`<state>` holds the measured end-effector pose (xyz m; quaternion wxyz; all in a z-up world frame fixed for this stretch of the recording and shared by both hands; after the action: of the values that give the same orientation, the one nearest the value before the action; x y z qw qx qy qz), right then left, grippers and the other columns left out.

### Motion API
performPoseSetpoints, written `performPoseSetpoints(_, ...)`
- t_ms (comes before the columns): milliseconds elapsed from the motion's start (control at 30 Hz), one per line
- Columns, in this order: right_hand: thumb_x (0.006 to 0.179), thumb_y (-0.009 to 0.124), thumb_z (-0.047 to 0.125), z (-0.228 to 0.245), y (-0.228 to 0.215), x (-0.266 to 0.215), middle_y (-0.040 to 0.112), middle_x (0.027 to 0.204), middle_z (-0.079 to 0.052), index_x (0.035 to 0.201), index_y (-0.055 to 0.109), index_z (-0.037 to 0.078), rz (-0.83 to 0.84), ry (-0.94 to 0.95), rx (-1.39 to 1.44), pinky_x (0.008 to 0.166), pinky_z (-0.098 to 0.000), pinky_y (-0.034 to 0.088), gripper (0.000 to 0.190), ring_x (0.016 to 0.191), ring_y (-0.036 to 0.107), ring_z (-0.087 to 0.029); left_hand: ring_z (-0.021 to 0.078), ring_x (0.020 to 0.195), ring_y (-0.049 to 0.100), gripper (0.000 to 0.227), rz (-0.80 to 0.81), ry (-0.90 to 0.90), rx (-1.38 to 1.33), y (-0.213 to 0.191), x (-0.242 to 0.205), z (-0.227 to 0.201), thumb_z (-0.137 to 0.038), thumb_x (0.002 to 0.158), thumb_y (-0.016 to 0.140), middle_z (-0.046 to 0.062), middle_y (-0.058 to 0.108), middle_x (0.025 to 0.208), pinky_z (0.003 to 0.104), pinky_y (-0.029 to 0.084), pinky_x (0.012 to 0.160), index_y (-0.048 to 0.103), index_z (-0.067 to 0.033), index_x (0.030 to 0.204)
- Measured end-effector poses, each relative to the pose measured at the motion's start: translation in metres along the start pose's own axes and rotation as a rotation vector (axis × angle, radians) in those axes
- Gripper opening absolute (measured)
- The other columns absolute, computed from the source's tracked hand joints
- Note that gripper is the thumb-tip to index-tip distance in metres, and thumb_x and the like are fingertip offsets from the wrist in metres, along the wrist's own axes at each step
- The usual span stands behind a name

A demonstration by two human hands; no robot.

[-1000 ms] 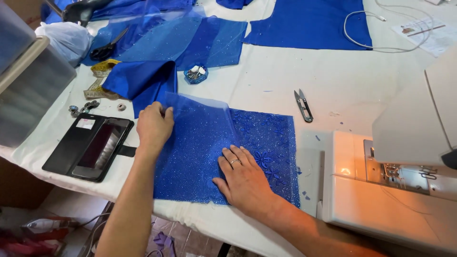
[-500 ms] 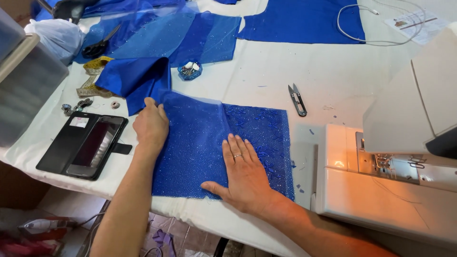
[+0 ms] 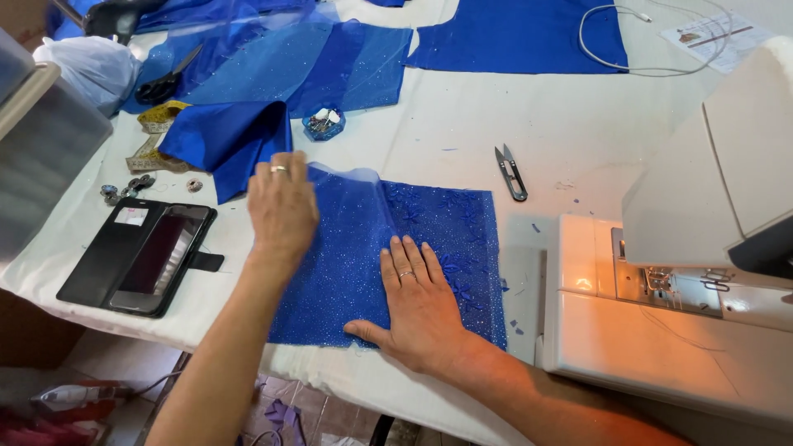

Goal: The person aligns two pieces of blue fabric on a table and secures them together using straight pins. The person repeatedly picks up pins from a small container and inserts them into the fabric layers to hold them in place.

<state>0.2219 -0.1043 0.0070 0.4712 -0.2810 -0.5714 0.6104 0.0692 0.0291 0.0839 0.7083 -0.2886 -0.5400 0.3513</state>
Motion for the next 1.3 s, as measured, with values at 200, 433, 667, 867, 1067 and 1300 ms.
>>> performPoseSetpoints(200,0.088,0.038,0.087,0.003,-0.011,0.000,0.022,0.159,-0.024,0.153,0.021,-0.004,-0.072,-0.001,0.042,0.122,-0.0489,0.002,0.113,0.150,0.012,-0.037,0.0275,0.120,0.061,0.029,0.117,0.411,-0.772,-0.018,-0.040,-0.097,-0.023,0.098,0.056,0.009,0.069,0.125,0.042,0.046,0.102,0.071,-0.0102,0.119)
performPoseSetpoints(433,0.087,0.041,0.085,0.003,-0.012,0.002,0.024,0.158,-0.024,0.153,0.020,-0.006,-0.031,0.011,0.091,0.122,-0.0495,0.000,0.113,0.151,0.012,-0.036,0.0289,0.130,0.055,0.036,0.187,0.509,-0.681,0.002,-0.043,-0.106,-0.033,0.100,0.053,0.012,0.066,0.131,0.044,0.040,0.111,0.070,-0.0082,0.119)
performPoseSetpoints(667,0.088,0.040,0.085,0.003,-0.013,0.001,0.023,0.159,-0.023,0.153,0.021,-0.005,-0.032,0.006,0.080,0.121,-0.0509,0.001,0.112,0.151,0.013,-0.035,0.0298,0.134,0.051,0.046,0.197,0.497,-0.577,0.010,-0.040,-0.104,-0.040,0.101,0.050,0.015,0.061,0.137,0.044,0.036,0.114,0.065,-0.0042,0.127)
performPoseSetpoints(867,0.087,0.036,0.086,0.004,-0.014,0.000,0.025,0.158,-0.024,0.150,0.027,-0.005,-0.006,-0.001,0.072,0.121,-0.0529,0.001,0.112,0.150,0.014,-0.036,0.0331,0.138,0.045,0.053,0.290,0.442,-0.567,0.019,-0.035,-0.099,-0.044,0.102,0.046,0.019,0.053,0.145,0.047,0.037,0.111,0.055,-0.0036,0.135)
performPoseSetpoints(1067,0.084,0.032,0.091,0.006,-0.006,-0.005,0.023,0.159,-0.022,0.151,0.025,-0.004,-0.034,-0.015,-0.012,0.122,-0.0523,0.000,0.116,0.151,0.013,-0.034,0.0353,0.145,0.035,0.058,0.334,0.447,-0.648,0.027,-0.035,-0.097,-0.041,0.104,0.040,0.022,0.041,0.153,0.049,0.028,0.116,0.045,0.0010,0.144)
performPoseSetpoints(1300,0.081,0.032,0.099,0.008,-0.002,-0.016,0.018,0.161,-0.021,0.153,0.017,-0.003,-0.034,-0.032,-0.050,0.121,-0.0512,-0.001,0.126,0.151,0.008,-0.033,0.0333,0.149,0.023,0.077,0.461,0.376,-0.640,0.016,-0.038,-0.101,-0.058,0.100,0.036,0.021,0.029,0.159,0.047,0.017,0.120,0.033,0.0003,0.151)
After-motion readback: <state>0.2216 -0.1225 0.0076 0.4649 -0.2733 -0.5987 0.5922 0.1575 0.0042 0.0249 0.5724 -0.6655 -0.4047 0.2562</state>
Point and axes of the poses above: each hand's wrist, its own x-axis towards the middle knuckle, its own y-axis out of the palm, z = x × y, the point moved 8 cm from there along x, towards the middle knuckle
